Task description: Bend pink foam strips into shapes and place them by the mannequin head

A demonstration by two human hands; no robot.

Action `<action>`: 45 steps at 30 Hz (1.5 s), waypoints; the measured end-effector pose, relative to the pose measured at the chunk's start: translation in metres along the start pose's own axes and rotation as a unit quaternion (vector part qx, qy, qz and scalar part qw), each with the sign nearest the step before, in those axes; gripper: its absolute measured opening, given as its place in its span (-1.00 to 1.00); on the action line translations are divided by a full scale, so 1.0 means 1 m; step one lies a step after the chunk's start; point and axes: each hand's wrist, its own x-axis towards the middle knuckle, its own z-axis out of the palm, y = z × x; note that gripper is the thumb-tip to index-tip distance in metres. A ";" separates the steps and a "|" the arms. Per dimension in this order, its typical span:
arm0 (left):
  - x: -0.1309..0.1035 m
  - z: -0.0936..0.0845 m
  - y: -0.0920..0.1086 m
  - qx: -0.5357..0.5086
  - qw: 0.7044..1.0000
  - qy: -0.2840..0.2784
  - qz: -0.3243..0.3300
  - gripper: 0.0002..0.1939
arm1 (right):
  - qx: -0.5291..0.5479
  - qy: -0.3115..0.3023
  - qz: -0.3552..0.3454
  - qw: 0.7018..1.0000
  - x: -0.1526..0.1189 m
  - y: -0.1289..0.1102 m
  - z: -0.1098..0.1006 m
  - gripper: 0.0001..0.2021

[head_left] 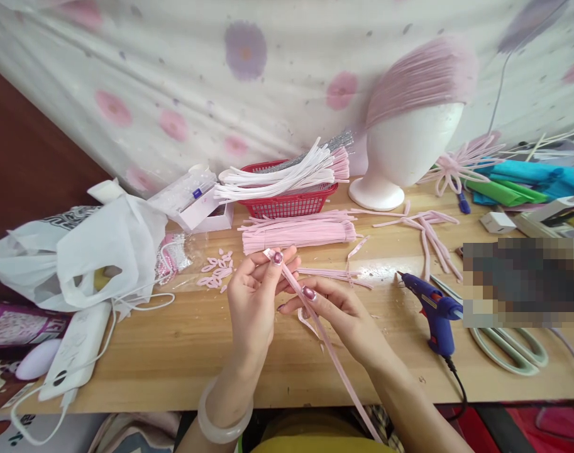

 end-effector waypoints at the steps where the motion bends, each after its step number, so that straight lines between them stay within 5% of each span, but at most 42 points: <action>1: 0.000 0.000 -0.002 0.000 1.000 -0.001 0.002 -0.79 | 0.014 0.003 0.000 1.000 0.001 0.002 0.001 -0.73; 7: 0.000 0.002 -0.003 0.003 1.000 -0.012 -0.008 -0.81 | 0.012 0.048 0.008 0.999 0.002 0.012 0.003 -0.71; 24: 0.003 0.000 0.002 0.014 0.997 -0.047 -0.056 -0.77 | -0.176 0.027 -0.010 0.984 -0.005 0.014 -0.013 -0.67; 45: 0.013 0.001 0.008 0.029 0.992 -0.098 -0.074 -0.78 | 0.071 -0.002 0.032 0.997 -0.001 0.012 -0.022 -0.79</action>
